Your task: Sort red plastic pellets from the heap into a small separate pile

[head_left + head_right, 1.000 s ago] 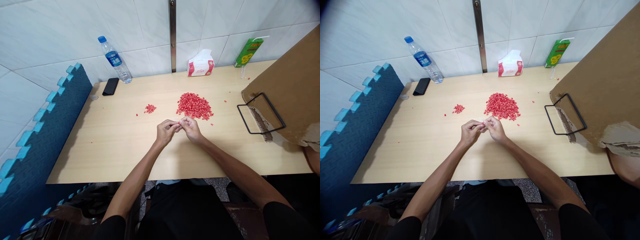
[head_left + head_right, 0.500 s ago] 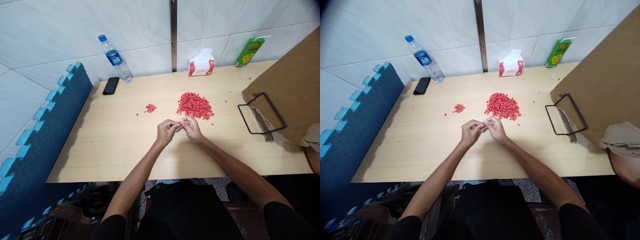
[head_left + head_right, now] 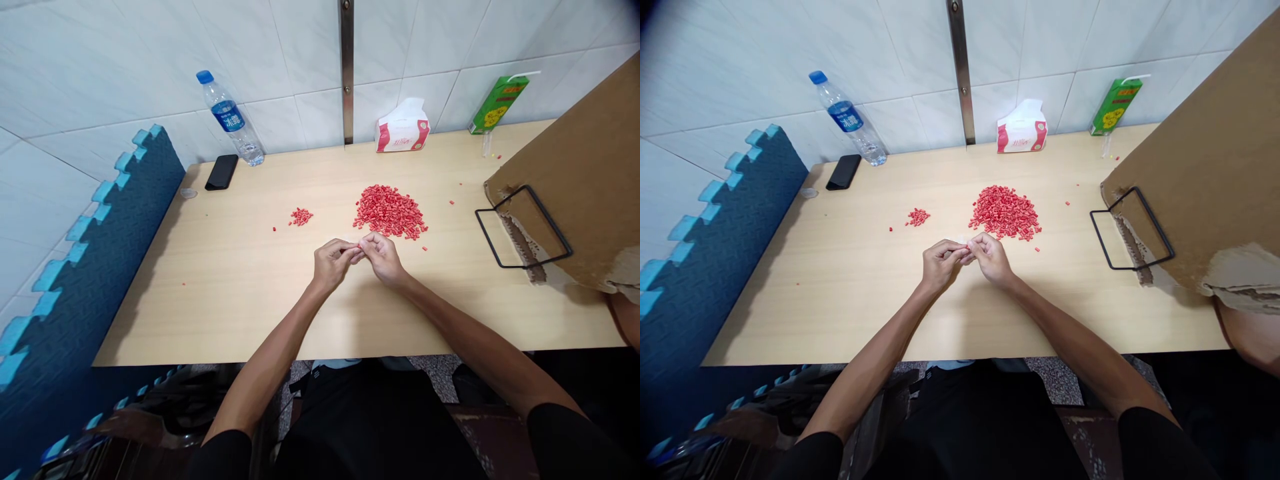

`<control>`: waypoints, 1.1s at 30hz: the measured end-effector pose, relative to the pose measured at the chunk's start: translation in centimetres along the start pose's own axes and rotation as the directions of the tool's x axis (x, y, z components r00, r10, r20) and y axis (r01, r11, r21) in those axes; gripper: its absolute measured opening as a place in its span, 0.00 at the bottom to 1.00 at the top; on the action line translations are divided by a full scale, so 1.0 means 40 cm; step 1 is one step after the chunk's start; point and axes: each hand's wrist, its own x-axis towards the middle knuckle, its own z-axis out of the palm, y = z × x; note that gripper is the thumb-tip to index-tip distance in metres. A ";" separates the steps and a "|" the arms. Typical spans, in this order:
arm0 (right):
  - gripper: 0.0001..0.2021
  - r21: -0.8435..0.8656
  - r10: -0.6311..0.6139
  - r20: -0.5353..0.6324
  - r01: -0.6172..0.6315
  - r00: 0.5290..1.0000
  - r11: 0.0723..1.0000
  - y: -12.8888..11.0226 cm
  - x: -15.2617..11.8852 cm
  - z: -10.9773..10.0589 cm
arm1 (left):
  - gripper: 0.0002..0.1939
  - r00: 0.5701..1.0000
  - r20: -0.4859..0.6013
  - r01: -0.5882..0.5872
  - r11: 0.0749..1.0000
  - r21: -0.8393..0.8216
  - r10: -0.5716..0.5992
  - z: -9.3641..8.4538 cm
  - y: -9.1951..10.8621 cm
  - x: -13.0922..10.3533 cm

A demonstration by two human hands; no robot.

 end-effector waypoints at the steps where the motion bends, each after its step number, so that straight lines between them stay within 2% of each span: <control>1: 0.19 -0.001 -0.001 -0.002 0.001 1.000 1.000 0.000 0.000 0.000 | 0.06 1.000 0.000 0.001 1.000 -0.002 -0.001 0.000 0.000 0.000; 33: 0.18 -0.021 -0.013 -0.011 0.013 1.000 1.000 0.002 -0.002 0.003 | 0.06 1.000 0.009 -0.029 0.998 0.048 0.029 -0.001 0.009 0.002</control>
